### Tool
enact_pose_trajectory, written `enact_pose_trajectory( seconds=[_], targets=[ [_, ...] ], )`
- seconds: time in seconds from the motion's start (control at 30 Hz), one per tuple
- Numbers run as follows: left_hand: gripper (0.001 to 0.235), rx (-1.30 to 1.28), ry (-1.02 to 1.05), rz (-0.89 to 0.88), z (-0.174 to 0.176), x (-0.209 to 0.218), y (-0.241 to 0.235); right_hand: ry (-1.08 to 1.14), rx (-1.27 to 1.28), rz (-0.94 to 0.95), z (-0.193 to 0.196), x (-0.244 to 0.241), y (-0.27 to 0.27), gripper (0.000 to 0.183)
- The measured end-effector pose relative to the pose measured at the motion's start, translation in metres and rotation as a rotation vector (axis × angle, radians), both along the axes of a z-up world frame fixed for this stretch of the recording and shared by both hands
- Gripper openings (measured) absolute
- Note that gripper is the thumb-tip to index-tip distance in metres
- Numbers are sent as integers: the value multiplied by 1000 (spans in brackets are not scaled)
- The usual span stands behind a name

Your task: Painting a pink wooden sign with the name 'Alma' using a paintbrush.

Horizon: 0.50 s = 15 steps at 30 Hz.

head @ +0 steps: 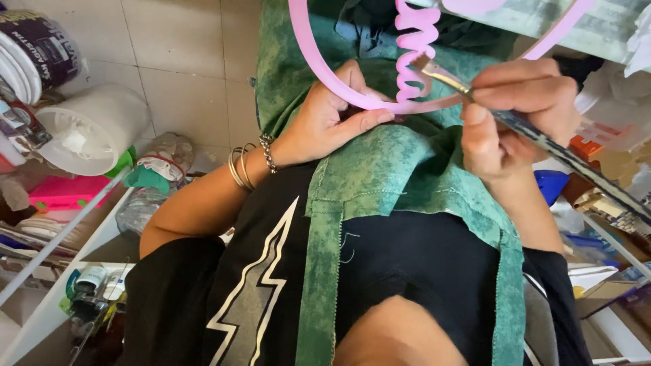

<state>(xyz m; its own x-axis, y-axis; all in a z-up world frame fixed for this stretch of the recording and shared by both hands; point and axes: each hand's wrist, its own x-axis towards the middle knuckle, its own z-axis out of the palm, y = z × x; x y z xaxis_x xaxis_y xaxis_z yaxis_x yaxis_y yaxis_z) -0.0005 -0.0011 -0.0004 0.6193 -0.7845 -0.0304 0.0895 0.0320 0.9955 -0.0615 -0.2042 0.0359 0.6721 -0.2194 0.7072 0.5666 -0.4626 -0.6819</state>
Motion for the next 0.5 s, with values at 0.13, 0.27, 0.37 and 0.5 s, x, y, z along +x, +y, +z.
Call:
enact_pose_trajectory(
  seconds=[0.13,0.27,0.37,0.5],
  targets=[
    [16,9,4,-23,3,2,1,-11,-38,55,4,-4,-5,29],
    [14,-11,23,12,4,2,-1,-37,5,64,-17,-5,-9,27],
    [13,-4,27,11,5,3,0,-83,78,86,-9,-3,-4,26],
    [15,-13,12,10,4,2,0,-96,3,85,-1,6,5,38]
  ],
)
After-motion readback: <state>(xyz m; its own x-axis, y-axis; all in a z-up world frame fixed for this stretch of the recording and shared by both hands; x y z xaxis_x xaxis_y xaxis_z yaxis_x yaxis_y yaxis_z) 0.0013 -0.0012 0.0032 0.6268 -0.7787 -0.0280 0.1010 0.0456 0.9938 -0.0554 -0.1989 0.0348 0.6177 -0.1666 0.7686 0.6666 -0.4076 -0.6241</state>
